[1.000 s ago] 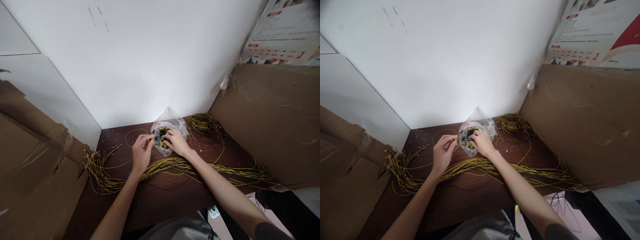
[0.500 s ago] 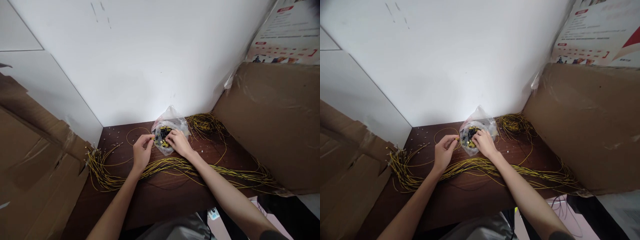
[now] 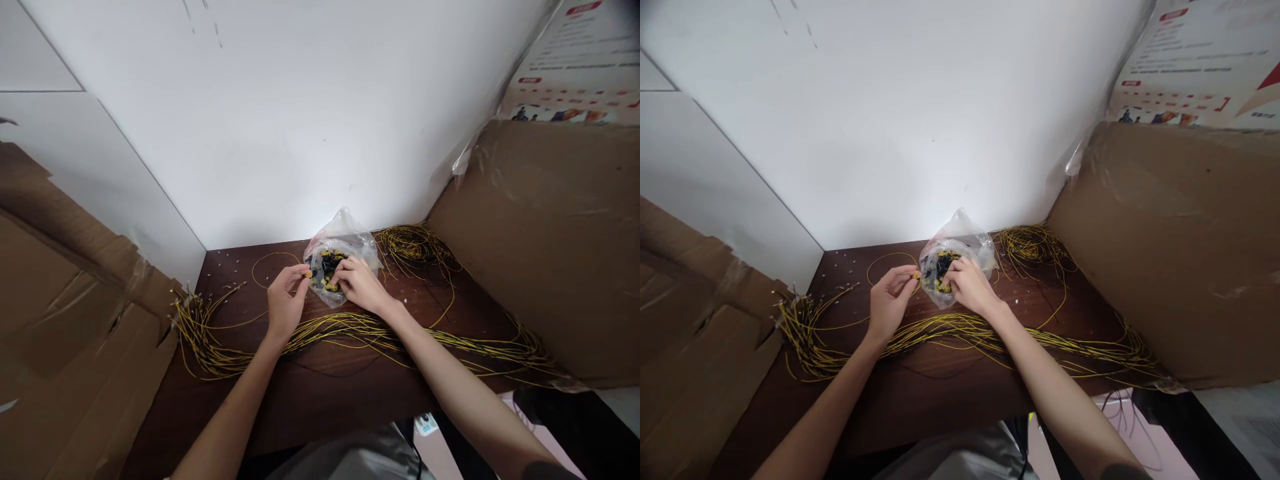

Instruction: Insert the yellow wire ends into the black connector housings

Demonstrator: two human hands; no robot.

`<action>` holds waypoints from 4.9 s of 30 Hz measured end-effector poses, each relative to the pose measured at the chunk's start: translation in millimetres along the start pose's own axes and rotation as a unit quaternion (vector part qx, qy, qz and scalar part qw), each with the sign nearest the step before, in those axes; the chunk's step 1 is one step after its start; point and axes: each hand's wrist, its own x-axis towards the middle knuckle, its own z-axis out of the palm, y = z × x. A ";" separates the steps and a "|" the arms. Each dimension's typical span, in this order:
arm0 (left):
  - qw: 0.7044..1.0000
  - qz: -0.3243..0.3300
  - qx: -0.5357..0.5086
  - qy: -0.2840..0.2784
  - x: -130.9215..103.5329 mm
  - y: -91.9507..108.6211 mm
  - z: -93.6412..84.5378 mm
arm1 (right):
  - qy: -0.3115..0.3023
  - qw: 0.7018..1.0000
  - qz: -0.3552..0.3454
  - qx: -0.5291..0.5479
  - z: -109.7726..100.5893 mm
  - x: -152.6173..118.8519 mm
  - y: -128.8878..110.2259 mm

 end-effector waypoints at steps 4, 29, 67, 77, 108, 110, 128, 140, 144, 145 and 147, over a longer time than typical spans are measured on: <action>0.999 0.024 0.033 -0.014 -1.8 1.2 0.9 | -0.028 0.999 -0.014 0.017 2.5 -0.1 -4.4; 1.000 -0.003 0.009 -0.013 -2.1 3.4 5.0 | 0.099 0.970 0.078 0.207 3.1 2.4 -9.3; 1.000 0.001 0.001 0.011 -8.1 6.3 6.9 | 0.118 0.861 0.139 0.474 13.4 1.0 -35.5; 0.996 0.066 0.051 0.010 -10.7 14.0 7.9 | 0.088 0.811 0.160 0.556 6.9 4.4 -38.0; 0.993 0.080 0.062 -0.056 -12.1 13.2 5.1 | 0.000 0.730 0.216 0.648 7.9 3.0 -36.2; 0.993 0.075 0.059 -0.076 -11.8 12.6 5.6 | 0.001 0.726 0.214 0.654 6.7 3.9 -35.3; 0.960 0.231 0.146 -0.065 -6.2 17.9 -1.2 | -0.002 0.719 0.265 0.642 7.2 5.0 -35.6; 0.923 0.179 0.331 -0.078 5.4 20.5 -43.5 | 0.066 0.732 0.278 0.618 8.4 8.3 -30.0; 0.836 0.044 0.544 -0.065 16.5 0.7 -92.3 | 0.090 0.753 0.276 0.591 6.4 8.3 -29.6; 0.800 0.004 0.596 -0.065 17.4 -3.1 -100.9 | 0.089 0.760 0.272 0.584 5.6 8.1 -30.2; 0.744 -0.037 0.662 -0.085 17.0 -7.1 -110.6 | 0.081 0.772 0.268 0.570 4.3 7.7 -31.9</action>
